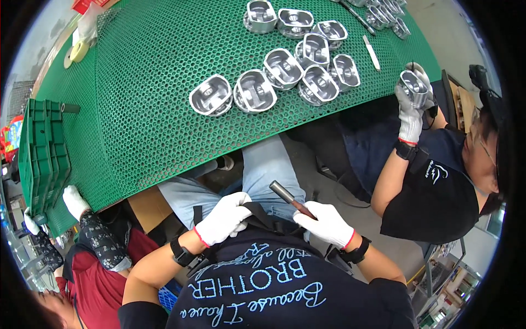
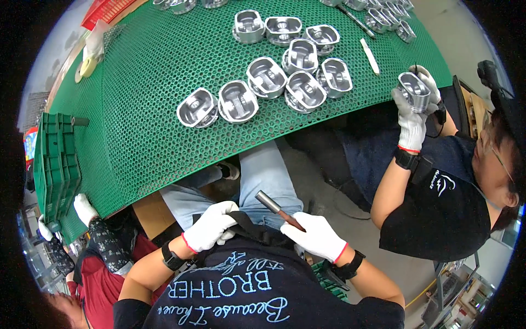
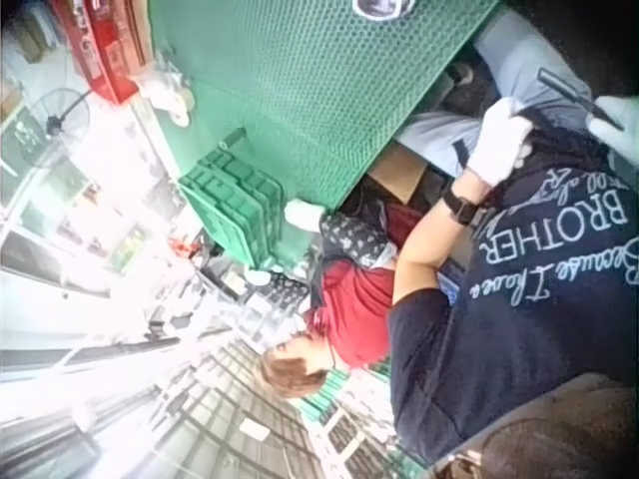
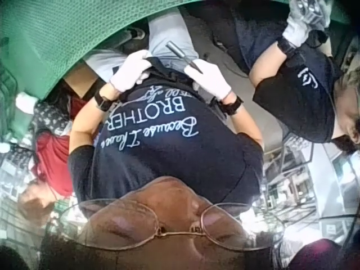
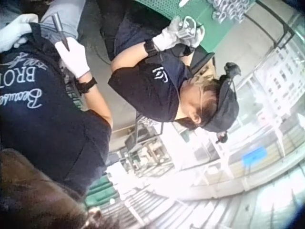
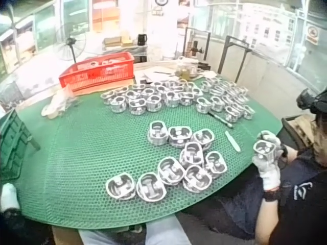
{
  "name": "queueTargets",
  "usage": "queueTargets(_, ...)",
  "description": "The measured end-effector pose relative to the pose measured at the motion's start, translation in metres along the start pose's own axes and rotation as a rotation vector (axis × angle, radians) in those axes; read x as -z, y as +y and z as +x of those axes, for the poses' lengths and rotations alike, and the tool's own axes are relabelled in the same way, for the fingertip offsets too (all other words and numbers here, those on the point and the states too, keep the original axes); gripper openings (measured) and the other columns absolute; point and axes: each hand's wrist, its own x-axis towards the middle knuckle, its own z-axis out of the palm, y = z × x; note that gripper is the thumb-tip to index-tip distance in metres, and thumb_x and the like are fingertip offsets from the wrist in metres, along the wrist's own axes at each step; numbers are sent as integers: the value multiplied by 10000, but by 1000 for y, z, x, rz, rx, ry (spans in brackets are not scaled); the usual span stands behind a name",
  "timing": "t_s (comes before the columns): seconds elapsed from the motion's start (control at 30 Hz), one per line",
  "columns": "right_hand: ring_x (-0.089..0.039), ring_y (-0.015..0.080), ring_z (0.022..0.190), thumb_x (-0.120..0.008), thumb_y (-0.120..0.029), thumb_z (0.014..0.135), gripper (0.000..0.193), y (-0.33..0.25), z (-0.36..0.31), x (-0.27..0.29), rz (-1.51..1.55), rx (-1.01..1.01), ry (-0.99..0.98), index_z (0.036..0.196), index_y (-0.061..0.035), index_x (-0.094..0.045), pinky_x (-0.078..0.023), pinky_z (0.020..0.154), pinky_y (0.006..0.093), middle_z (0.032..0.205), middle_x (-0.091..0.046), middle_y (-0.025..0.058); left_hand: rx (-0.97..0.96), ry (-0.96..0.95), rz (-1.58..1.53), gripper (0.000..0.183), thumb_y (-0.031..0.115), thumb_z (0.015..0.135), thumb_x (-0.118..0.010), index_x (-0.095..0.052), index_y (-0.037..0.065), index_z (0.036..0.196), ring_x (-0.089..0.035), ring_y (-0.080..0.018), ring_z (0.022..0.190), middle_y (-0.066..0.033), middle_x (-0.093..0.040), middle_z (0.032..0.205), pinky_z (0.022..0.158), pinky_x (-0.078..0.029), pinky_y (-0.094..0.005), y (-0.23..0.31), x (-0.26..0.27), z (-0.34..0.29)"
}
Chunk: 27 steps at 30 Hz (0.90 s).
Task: Assembling piston parts on a table in a fabrication facility.
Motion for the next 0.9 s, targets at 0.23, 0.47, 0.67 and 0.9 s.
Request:
queueTargets(0.23,-551,105,657,-881,-315,865,384,-12,4,-6,1,103,531,843,-36,-619,-484,633,313,713,-594,32,25,-80,120,146,105,946,-695,-552,85,928,-415,-48,487,48,-472,659,411,-287,-255,5,-4,4)
queueTargets(0.47,-558,148,563,-884,-237,854,304,4,-12,-23,-65,63,993,872,-64,-635,-482,575,325,665,-586,54,47,-289,444,155,121,946,-706,-558,85,919,-421,-48,493,63,-486,639,441,-310,-245,30,-10,-8)
queueTargets(0.67,-656,266,585,-835,-137,825,213,7,-21,-23,-242,181,1226,904,-72,-649,-517,588,352,691,-632,107,-12,-520,738,328,259,1005,-654,-598,31,1235,-582,-69,763,-41,-639,1023,629,-480,-251,26,-5,6)
queueTargets(0.9,-702,295,647,-830,-118,799,225,5,-25,-18,-253,227,1319,938,-86,-656,-536,612,364,734,-674,116,-290,-769,1155,697,560,1056,-548,-575,-9,1458,-597,-338,1334,-221,-645,1412,1139,-442,-411,62,-15,11)
